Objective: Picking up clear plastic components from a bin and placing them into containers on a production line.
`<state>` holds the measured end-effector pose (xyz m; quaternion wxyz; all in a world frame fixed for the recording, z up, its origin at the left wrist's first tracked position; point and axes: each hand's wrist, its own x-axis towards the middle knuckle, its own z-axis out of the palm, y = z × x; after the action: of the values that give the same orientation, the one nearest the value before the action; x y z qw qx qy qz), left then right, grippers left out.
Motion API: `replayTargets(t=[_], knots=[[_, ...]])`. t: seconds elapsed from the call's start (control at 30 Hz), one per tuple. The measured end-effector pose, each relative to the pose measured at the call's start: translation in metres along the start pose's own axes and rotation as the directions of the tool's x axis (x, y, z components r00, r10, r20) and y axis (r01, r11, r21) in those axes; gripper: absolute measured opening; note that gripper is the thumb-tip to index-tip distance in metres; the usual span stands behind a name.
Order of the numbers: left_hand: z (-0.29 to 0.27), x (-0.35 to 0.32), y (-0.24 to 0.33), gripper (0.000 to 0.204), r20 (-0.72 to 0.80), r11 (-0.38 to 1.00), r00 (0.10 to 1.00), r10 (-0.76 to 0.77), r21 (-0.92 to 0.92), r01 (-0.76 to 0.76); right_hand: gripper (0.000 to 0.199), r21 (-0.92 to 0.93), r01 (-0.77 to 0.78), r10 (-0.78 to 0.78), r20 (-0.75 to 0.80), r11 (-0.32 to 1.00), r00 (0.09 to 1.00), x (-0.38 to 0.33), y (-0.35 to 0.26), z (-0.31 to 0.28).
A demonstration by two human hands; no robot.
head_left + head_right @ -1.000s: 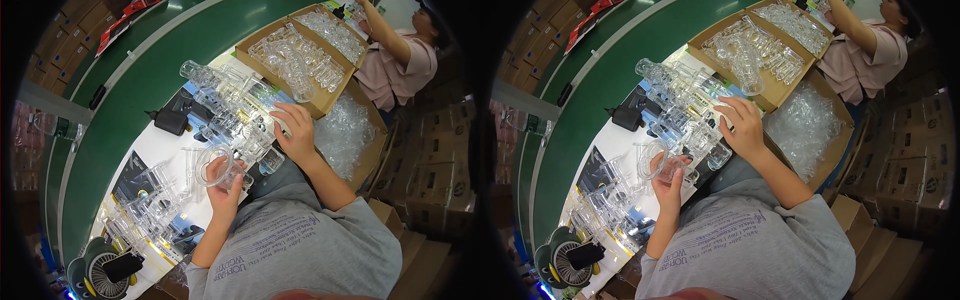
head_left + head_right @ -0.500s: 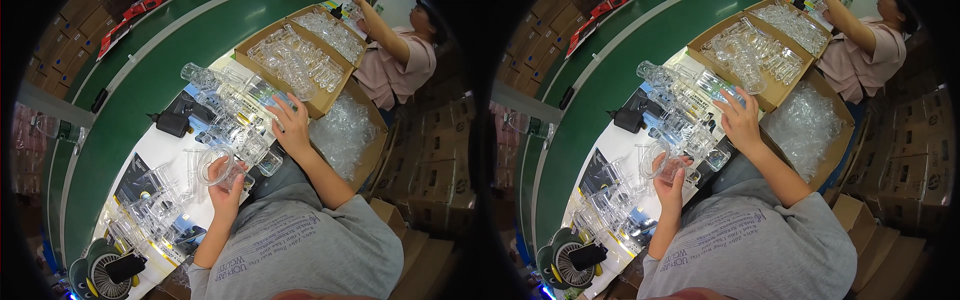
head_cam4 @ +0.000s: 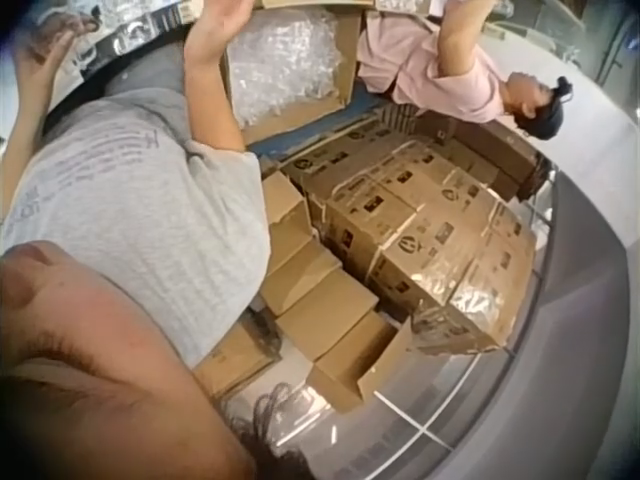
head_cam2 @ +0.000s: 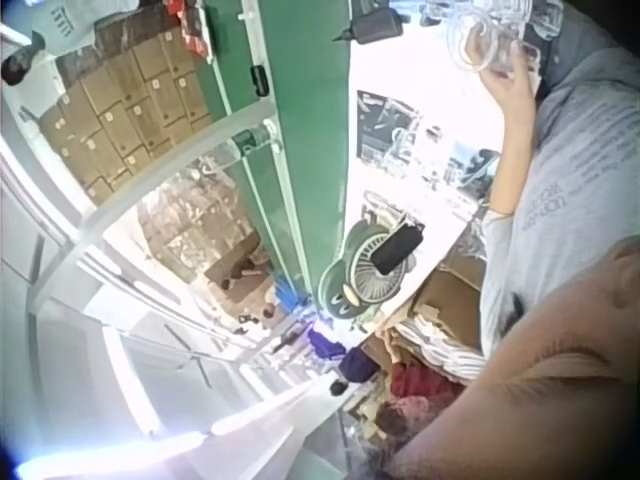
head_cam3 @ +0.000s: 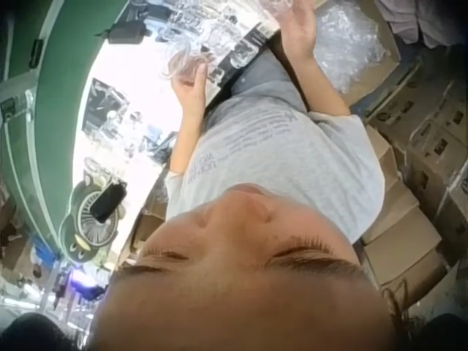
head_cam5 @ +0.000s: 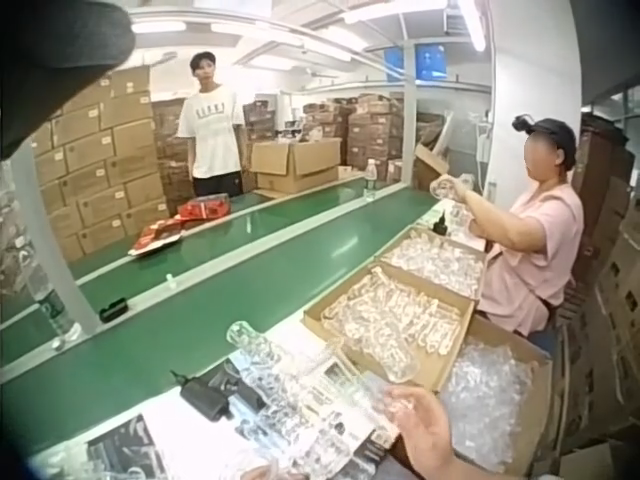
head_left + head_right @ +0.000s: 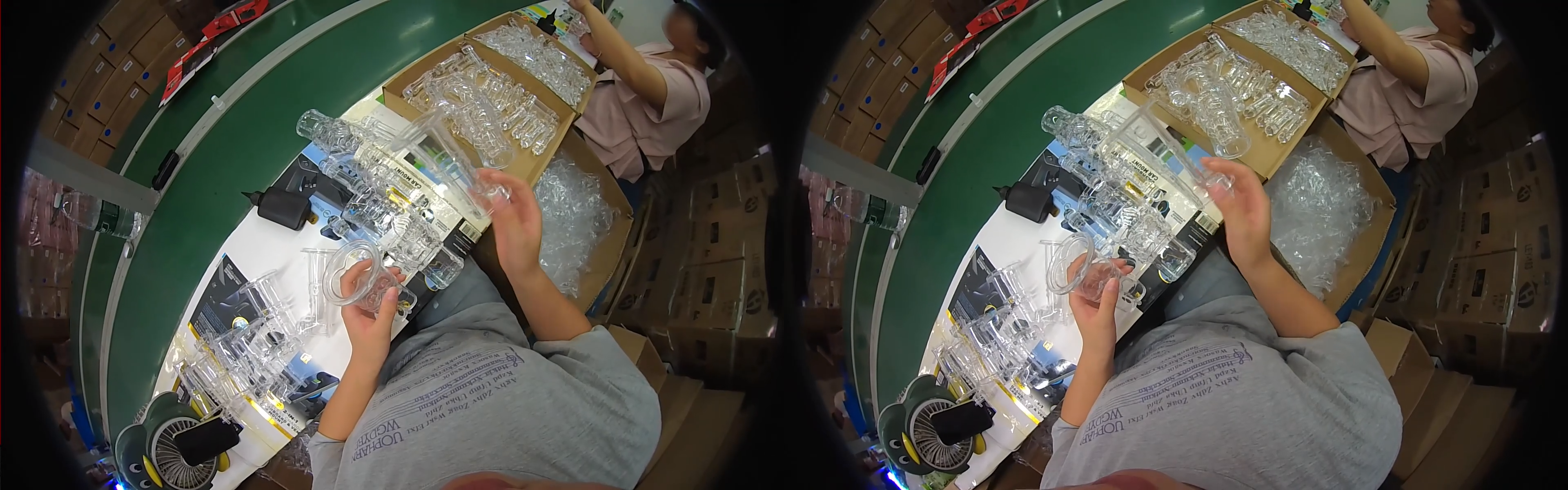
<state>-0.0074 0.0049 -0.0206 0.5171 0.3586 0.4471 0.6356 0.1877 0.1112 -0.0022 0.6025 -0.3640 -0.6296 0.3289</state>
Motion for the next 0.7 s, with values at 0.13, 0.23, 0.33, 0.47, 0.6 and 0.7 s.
replayTargets(t=[0.13,0.23,0.33,0.47,0.6,0.7], knots=[[0.001,0.001,-0.001,0.048,-0.019,1.0,1.0,0.015,0.027,-0.015,0.032,0.744,-0.506,0.444,0.312,0.436,0.84,0.004,-0.004,0.001],[0.001,0.002,-0.003,0.047,-0.019,1.0,1.0,0.025,0.003,-0.025,0.033,0.791,-0.553,0.46,0.402,0.262,0.792,0.005,-0.005,0.004],[-0.001,0.002,-0.002,0.046,-0.003,1.0,1.0,-0.016,-0.009,0.016,0.035,0.808,-0.57,0.491,0.439,0.151,0.753,0.006,-0.008,0.007],[-0.002,0.001,-0.002,0.047,0.007,1.0,1.0,-0.002,-0.024,0.002,0.036,0.799,-0.587,0.493,0.462,0.129,0.737,0.006,-0.008,0.01],[-0.002,0.001,-0.001,0.047,0.003,1.0,1.0,-0.011,-0.011,0.011,0.035,0.798,-0.588,0.488,0.463,0.135,0.74,0.007,-0.009,0.01],[-0.001,0.0,-0.001,0.047,-0.002,1.0,1.0,-0.012,-0.017,0.012,0.034,0.804,-0.582,0.472,0.469,0.122,0.746,0.006,-0.006,0.009]])
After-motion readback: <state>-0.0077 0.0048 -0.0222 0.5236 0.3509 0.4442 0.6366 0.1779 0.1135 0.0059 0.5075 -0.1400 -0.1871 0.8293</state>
